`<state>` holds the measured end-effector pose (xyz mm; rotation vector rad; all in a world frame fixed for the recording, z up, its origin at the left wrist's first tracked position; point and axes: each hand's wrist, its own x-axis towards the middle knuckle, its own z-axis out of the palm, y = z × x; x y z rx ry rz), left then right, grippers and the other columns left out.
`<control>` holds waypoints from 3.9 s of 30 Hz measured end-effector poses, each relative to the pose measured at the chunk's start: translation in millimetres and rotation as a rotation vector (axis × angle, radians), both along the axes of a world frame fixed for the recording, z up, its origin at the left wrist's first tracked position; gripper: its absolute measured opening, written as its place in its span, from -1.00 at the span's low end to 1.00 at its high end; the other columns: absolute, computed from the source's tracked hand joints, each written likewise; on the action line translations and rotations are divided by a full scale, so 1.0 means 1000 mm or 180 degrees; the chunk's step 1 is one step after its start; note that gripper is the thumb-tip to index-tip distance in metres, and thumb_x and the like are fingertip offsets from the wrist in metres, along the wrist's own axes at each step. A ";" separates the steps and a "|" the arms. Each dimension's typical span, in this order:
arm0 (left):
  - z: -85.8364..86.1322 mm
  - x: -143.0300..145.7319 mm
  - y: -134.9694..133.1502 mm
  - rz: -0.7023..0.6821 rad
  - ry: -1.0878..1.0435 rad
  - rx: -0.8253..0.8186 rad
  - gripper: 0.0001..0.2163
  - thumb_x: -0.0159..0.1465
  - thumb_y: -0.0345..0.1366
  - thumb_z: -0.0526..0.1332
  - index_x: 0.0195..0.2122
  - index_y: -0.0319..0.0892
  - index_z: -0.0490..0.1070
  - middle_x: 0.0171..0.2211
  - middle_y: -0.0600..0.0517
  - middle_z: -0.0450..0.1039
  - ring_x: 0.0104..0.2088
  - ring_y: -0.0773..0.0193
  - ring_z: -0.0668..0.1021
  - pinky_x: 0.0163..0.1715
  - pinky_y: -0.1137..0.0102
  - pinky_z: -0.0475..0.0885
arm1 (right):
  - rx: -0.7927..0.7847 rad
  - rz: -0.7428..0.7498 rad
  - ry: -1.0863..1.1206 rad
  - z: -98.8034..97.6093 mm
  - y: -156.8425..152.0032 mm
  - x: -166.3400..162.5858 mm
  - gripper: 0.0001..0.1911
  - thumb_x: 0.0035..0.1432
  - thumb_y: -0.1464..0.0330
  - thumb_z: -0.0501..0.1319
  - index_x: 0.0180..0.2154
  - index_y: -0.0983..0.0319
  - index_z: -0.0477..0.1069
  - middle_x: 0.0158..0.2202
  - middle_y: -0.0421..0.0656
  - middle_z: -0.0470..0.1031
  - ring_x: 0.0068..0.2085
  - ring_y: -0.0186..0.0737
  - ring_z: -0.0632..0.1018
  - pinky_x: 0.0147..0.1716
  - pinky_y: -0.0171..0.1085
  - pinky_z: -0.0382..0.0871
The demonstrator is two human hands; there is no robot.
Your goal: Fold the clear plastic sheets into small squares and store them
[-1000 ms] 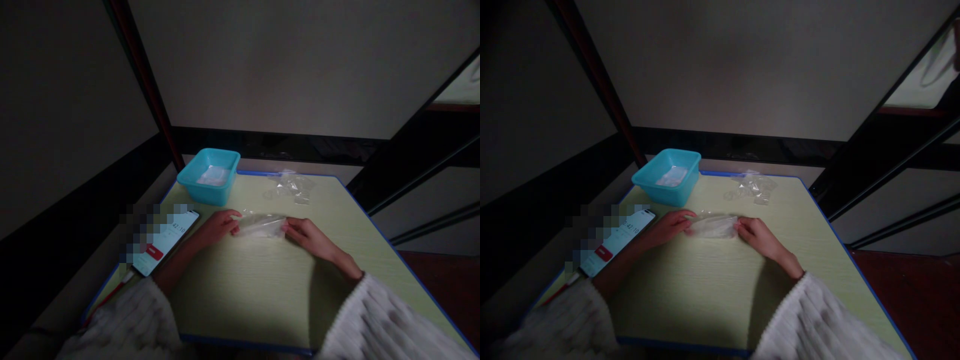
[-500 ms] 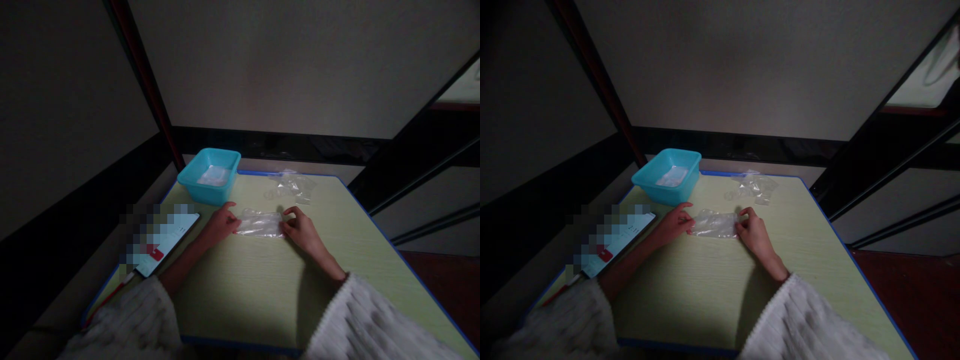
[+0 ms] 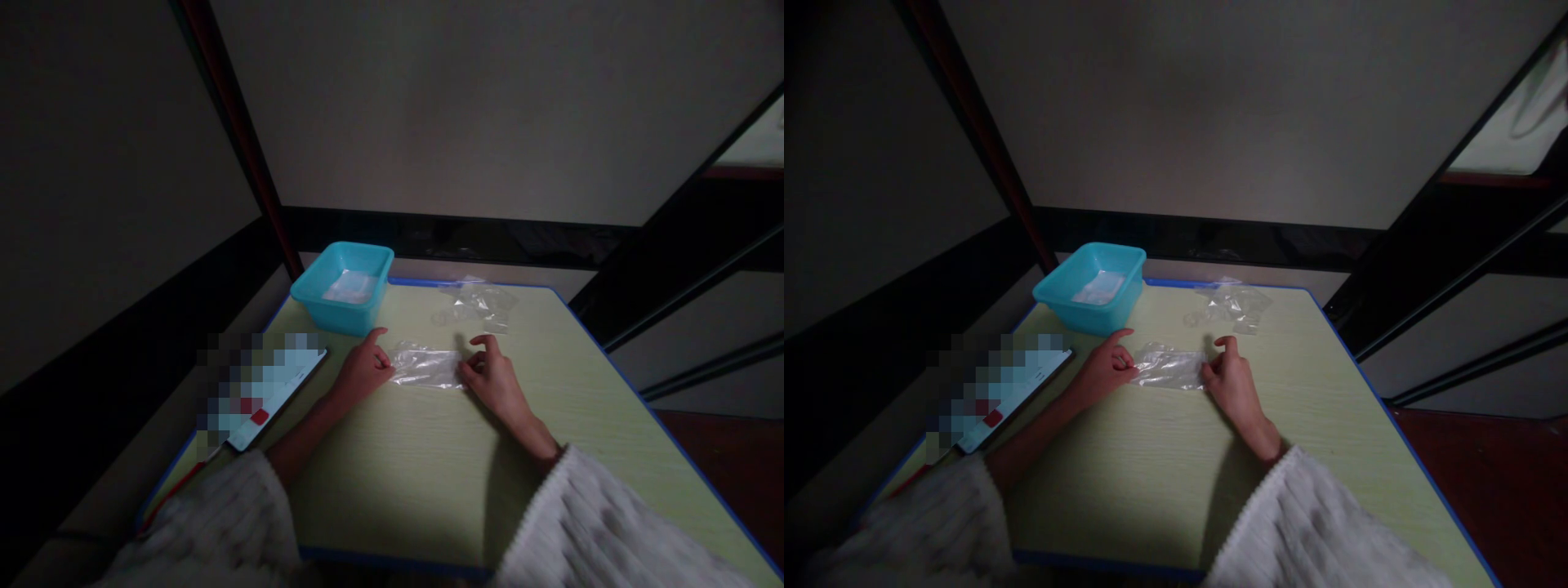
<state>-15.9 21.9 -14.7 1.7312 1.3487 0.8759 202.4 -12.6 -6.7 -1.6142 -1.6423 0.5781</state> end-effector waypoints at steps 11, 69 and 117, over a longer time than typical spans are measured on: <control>0.000 0.003 0.000 0.0137 -0.0050 0.0000 -0.43 -0.07 -0.56 0.19 0.02 -0.22 0.18 -0.61 0.26 0.31 -0.64 0.45 0.42 -0.59 0.58 0.29 | -0.0032 -0.0088 -0.0049 -0.003 0.001 -0.001 -0.59 -0.18 0.43 0.05 -0.18 0.24 0.12 -0.62 -0.27 0.37 -0.61 -0.25 0.39 -0.61 -0.35 0.18; 0.000 0.003 0.002 0.0046 0.0242 -0.0004 -0.55 -0.04 -0.51 0.19 -0.06 -0.25 0.26 -0.64 0.24 0.31 -0.66 0.42 0.40 -0.60 0.55 0.25 | 0.0008 -0.0400 -0.1349 -0.001 0.009 -0.009 -0.91 0.07 0.39 0.06 -0.36 0.25 0.31 -0.37 -0.08 0.45 -0.40 -0.19 0.44 -0.45 -0.31 0.16; -0.002 0.006 -0.002 0.0198 0.0050 0.0201 -0.62 -0.02 -0.54 0.15 -0.13 -0.20 0.26 -0.53 0.19 0.32 -0.64 0.47 0.38 -0.59 0.56 0.25 | 0.0200 -0.0207 -0.0906 -0.009 0.017 0.000 -0.83 0.08 0.42 -0.01 -0.47 0.24 0.30 -0.49 -0.08 0.45 -0.47 -0.21 0.43 -0.43 -0.30 0.22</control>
